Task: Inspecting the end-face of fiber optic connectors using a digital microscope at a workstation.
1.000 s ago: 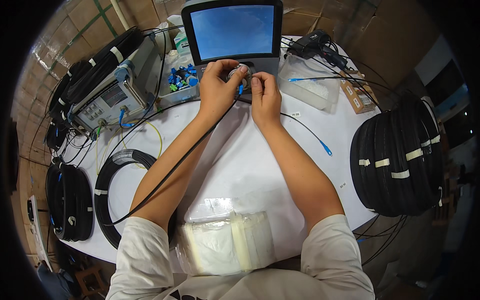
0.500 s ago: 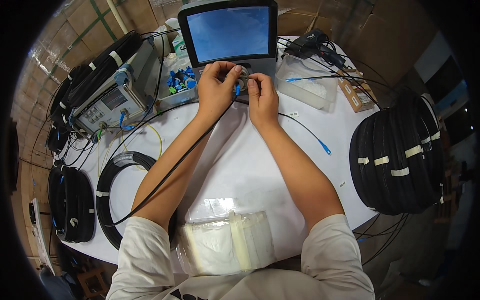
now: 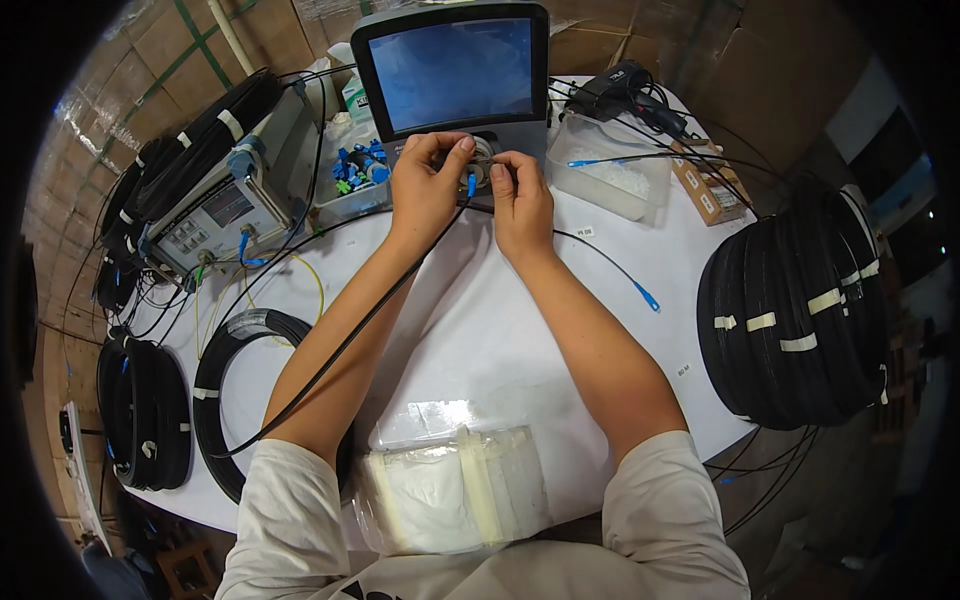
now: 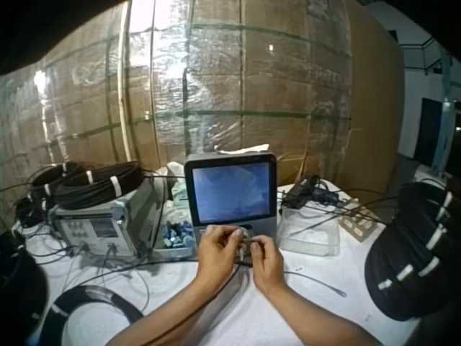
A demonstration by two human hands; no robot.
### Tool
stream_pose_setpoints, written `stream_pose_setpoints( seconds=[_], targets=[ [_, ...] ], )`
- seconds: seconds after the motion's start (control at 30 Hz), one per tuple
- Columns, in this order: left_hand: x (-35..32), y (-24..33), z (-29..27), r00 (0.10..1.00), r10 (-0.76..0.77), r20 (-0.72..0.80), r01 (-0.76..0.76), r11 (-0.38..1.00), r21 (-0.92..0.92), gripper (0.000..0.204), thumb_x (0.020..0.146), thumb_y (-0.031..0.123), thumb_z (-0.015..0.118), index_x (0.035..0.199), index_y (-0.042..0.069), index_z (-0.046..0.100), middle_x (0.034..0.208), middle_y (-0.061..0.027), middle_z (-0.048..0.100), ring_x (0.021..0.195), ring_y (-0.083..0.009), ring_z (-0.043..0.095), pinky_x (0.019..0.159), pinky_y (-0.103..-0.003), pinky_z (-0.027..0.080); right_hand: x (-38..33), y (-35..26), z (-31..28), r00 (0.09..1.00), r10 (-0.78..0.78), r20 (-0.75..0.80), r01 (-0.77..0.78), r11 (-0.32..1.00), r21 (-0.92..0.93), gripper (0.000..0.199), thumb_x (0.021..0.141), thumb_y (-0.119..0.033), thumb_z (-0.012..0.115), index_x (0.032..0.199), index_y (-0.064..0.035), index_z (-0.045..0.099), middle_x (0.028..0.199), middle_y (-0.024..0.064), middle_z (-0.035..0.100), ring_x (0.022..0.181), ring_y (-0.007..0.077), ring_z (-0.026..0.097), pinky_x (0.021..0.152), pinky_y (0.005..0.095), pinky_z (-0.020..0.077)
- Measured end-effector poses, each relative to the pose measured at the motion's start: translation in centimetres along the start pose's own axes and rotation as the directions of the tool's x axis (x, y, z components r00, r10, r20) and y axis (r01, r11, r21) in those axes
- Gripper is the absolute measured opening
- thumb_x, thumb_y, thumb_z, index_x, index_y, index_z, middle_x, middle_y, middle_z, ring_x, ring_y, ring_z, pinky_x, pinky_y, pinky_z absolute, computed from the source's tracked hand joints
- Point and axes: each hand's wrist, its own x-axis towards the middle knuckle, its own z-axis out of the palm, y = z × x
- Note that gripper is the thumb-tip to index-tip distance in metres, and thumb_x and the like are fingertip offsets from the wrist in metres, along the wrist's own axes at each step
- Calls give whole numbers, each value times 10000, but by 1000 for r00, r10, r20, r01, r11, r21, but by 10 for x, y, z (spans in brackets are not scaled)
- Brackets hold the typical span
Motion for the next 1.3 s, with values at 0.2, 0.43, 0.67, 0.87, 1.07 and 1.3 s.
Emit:
stream_pose_setpoints(
  seconds=[0.2,0.43,0.67,0.87,1.07,1.3],
  targets=[
    [-1,-3,5,989,120,-81,-119,993,11,209,970,190,788,1069,7,768,1010,-58,661,837,-135,646,741,-270,514,0,-2,1,1000,1,1,-1,1000,10,278,1100,-286,579,1181,-26,636,1067,134,691,958,286,670,857,379,527],
    [2,-7,1,998,68,3,-68,997,37,242,956,204,807,1081,2,760,997,-54,661,810,-134,645,726,-280,524,2,-1,0,1000,-18,-1,18,1000,4,277,1100,-281,581,1181,-21,636,1061,136,692,946,274,672,847,373,530],
    [-1,-3,5,994,109,-30,-105,990,93,224,976,200,783,1085,5,767,997,-57,658,815,-127,650,723,-275,522,0,1,0,1000,5,4,-5,1000,6,284,1100,-286,583,1181,-19,636,1055,136,693,939,270,672,845,374,531],
    [2,-6,0,995,97,11,-98,990,104,235,966,210,797,1082,9,757,1012,-59,656,819,-126,651,731,-269,526,1,1,0,1000,2,8,-3,1000,23,292,1102,-299,578,1183,-26,637,1062,133,693,938,273,673,846,379,531],
    [0,-3,5,999,45,5,-45,996,76,227,991,204,768,1084,-3,759,1014,-53,645,823,-112,656,737,-267,526,0,0,-2,1000,0,4,0,1000,-3,293,1101,-302,579,1183,-27,638,1056,136,697,939,286,672,847,385,530],
    [1,-9,3,997,77,4,-77,996,41,219,982,196,780,1058,-6,740,1018,-53,645,824,-113,662,737,-268,530,0,-2,-1,1000,0,6,0,1000,4,294,1099,-303,584,1174,-24,641,1054,135,696,934,281,673,844,383,531]
  ],
)
